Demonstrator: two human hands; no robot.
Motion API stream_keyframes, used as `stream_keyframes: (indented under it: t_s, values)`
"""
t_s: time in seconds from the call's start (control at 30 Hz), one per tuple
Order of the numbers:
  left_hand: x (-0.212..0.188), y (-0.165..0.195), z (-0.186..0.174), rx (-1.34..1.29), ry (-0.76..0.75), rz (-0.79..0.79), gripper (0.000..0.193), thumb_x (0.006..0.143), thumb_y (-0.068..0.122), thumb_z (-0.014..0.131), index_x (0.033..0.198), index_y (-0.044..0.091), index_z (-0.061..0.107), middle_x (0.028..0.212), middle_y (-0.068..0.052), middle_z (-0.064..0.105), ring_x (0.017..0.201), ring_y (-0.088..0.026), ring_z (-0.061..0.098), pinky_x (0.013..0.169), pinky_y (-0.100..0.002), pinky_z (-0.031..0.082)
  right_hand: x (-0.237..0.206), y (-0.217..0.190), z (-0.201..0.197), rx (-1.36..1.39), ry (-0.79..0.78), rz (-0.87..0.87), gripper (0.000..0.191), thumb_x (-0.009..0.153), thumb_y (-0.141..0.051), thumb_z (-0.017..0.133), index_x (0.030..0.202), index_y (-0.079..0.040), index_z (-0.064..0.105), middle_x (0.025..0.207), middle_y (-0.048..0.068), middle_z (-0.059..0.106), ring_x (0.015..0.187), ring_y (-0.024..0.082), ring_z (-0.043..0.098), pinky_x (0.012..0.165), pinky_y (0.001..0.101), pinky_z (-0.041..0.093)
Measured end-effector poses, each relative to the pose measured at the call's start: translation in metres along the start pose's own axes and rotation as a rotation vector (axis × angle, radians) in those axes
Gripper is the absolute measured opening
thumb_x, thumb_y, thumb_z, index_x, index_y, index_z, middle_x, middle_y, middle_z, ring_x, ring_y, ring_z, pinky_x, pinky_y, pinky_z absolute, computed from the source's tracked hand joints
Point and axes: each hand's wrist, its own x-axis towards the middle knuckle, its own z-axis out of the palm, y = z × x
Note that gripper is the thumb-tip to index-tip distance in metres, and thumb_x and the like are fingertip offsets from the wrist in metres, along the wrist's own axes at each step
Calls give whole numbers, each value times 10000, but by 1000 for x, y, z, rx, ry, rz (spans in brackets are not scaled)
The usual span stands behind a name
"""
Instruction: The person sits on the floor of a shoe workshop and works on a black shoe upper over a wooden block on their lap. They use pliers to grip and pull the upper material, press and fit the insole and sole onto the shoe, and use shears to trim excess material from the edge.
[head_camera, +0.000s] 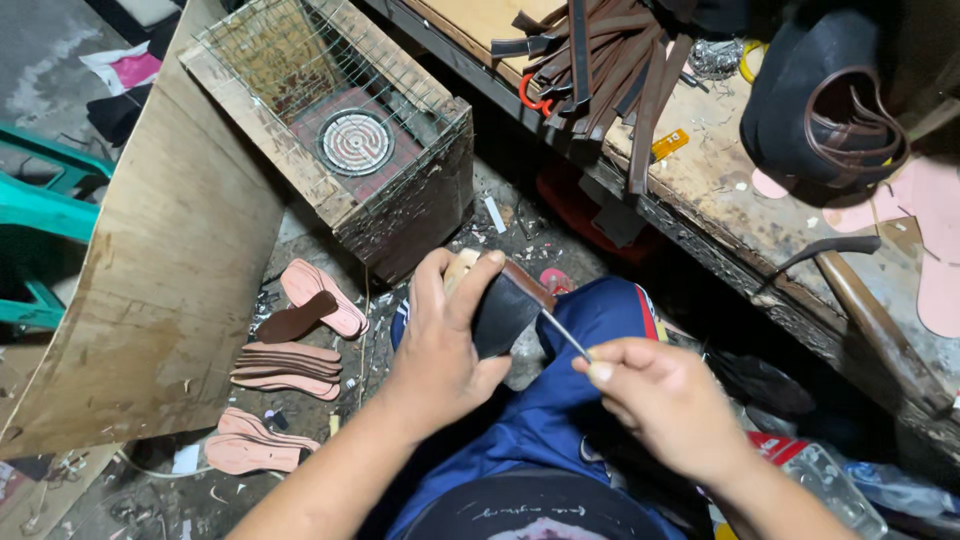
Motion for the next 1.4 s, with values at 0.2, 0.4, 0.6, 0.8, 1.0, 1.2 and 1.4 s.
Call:
stream_keyframes:
  t_s: [0.2, 0.4, 0.6, 0.8, 1.0, 1.2, 1.4]
  values:
    - [11, -30, -12, -409, -300, 29, 902, 688, 99, 759, 1522, 128, 419, 1433, -222, 425, 1370, -398, 498, 1180, -445, 399, 13, 3, -8, -624, 3, -267, 296, 973, -192, 647, 1244, -85, 698, 781, 71, 689, 644, 132, 640, 577, 287, 500]
    - [35, -49, 22, -604, -357, 92, 776, 828, 173, 690, 1565, 123, 452, 1397, -152, 583, 1337, -310, 561, 1202, -401, 397, 6, -5, -11, -856, 115, 134, 493, 946, -185, 609, 1436, -174, 657, 743, 191, 692, 727, 328, 658, 704, 387, 565]
    - [54, -41, 84, -474, -642, -148, 658, 840, 386, 696, 1448, 165, 573, 1237, -173, 646, 1174, -324, 642, 1012, -390, 496, 14, 33, -34, -1199, 249, -292, 449, 926, -170, 607, 1365, -77, 611, 1009, 200, 724, 866, 390, 709, 764, 410, 549]
    - [58, -23, 120, -31, -785, -209, 613, 862, 554, 625, 1352, 187, 620, 1265, -175, 629, 1138, -397, 636, 944, -480, 505, 15, 65, -57, 35, 396, 439, 421, 962, -154, 542, 1374, -80, 592, 723, 57, 596, 390, 140, 407, 349, 298, 314]
    - [49, -11, 146, -48, -517, -61, 473, 856, 359, 628, 1246, 94, 670, 1264, -185, 644, 1113, -388, 638, 903, -494, 511, 15, 109, -17, 433, 679, 248, 448, 957, -91, 499, 1404, -67, 472, 694, 22, 524, 408, 83, 401, 343, 243, 314]
    - [52, -19, 150, -51, -597, -187, 421, 836, 299, 596, 1201, 99, 659, 1267, -147, 649, 1075, -390, 645, 902, -497, 509, 38, 131, 5, 326, 719, -5, 470, 974, -90, 466, 1436, -47, 393, 741, 29, 540, 451, 89, 444, 366, 252, 375]
    - [59, -29, 142, -31, -611, -234, 397, 875, 329, 578, 1214, 148, 675, 1235, -154, 663, 1118, -380, 643, 958, -485, 503, 9, 96, -5, 323, 450, 260, 569, 945, -105, 543, 1499, -95, 414, 662, 35, 515, 448, 72, 396, 388, 227, 312]
